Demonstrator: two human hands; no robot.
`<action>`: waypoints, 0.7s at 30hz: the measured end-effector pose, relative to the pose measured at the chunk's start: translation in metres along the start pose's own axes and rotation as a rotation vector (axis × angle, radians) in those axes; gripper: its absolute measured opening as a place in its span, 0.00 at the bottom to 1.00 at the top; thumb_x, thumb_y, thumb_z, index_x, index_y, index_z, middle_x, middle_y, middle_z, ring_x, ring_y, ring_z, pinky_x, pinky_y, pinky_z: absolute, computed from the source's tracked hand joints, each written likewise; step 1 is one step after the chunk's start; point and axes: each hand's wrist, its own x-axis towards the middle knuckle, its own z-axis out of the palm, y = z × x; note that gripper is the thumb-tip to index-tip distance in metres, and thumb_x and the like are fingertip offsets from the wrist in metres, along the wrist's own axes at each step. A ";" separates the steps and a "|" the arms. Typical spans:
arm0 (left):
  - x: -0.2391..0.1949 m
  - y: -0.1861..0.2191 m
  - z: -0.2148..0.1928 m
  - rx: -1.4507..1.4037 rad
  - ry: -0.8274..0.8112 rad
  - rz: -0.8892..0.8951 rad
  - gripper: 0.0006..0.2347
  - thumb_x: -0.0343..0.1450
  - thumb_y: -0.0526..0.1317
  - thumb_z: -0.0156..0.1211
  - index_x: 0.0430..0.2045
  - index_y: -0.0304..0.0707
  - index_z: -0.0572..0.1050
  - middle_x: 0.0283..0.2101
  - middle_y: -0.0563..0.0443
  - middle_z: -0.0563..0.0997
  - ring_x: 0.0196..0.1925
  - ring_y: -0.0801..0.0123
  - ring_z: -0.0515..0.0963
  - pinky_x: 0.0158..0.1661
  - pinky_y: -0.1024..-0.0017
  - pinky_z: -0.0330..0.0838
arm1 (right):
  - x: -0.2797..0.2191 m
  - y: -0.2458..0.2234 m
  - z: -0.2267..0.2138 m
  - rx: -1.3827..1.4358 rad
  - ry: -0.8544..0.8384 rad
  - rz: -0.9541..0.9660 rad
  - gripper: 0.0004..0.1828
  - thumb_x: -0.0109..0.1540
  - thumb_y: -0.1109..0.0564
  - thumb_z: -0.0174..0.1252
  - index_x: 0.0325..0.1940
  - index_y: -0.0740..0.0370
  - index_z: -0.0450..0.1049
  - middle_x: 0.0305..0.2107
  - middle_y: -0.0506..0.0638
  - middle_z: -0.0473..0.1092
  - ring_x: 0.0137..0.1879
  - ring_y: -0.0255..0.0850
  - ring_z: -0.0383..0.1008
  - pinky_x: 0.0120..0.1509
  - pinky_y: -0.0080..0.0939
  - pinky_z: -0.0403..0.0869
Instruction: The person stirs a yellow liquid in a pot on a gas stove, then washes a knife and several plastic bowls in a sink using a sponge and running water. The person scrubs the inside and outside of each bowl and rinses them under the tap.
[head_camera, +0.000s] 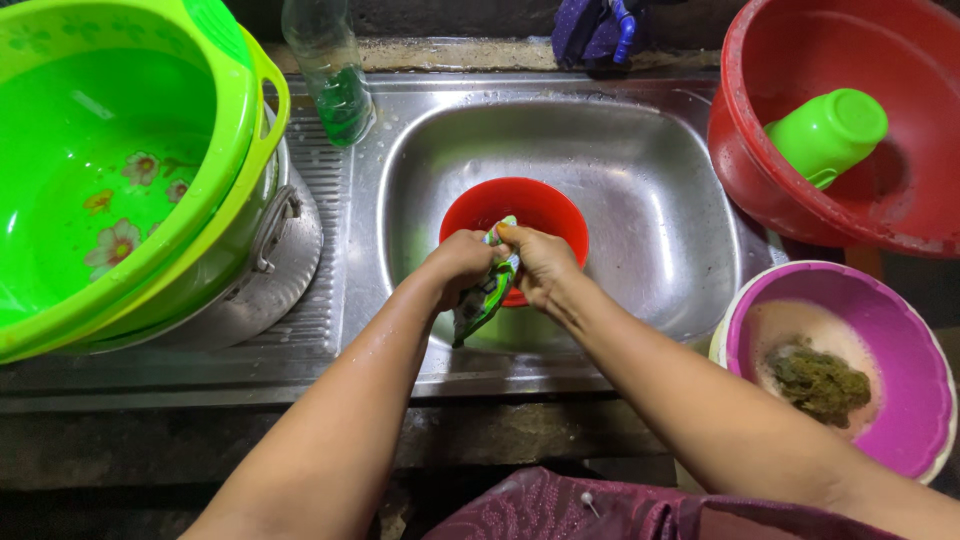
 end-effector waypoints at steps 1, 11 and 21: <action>0.007 -0.002 0.000 0.008 -0.028 0.015 0.10 0.73 0.40 0.58 0.44 0.35 0.78 0.32 0.47 0.82 0.31 0.65 0.81 0.33 0.62 0.76 | 0.004 0.000 0.001 -0.010 0.079 -0.008 0.08 0.65 0.55 0.60 0.38 0.63 0.77 0.26 0.48 0.75 0.27 0.34 0.72 0.30 0.37 0.70; 0.021 -0.033 -0.088 0.934 0.294 -0.021 0.17 0.60 0.45 0.72 0.36 0.32 0.84 0.39 0.35 0.85 0.41 0.50 0.86 0.44 0.60 0.78 | 0.005 -0.067 -0.044 -1.124 0.064 0.049 0.18 0.64 0.47 0.62 0.35 0.67 0.80 0.25 0.53 0.72 0.21 0.37 0.58 0.22 0.39 0.56; -0.036 0.022 -0.019 0.770 0.583 0.093 0.21 0.66 0.47 0.67 0.53 0.40 0.77 0.61 0.36 0.75 0.67 0.45 0.70 0.64 0.52 0.67 | -0.084 -0.146 -0.089 -1.101 0.080 0.006 0.09 0.62 0.56 0.59 0.44 0.57 0.82 0.31 0.46 0.78 0.33 0.33 0.71 0.35 0.36 0.70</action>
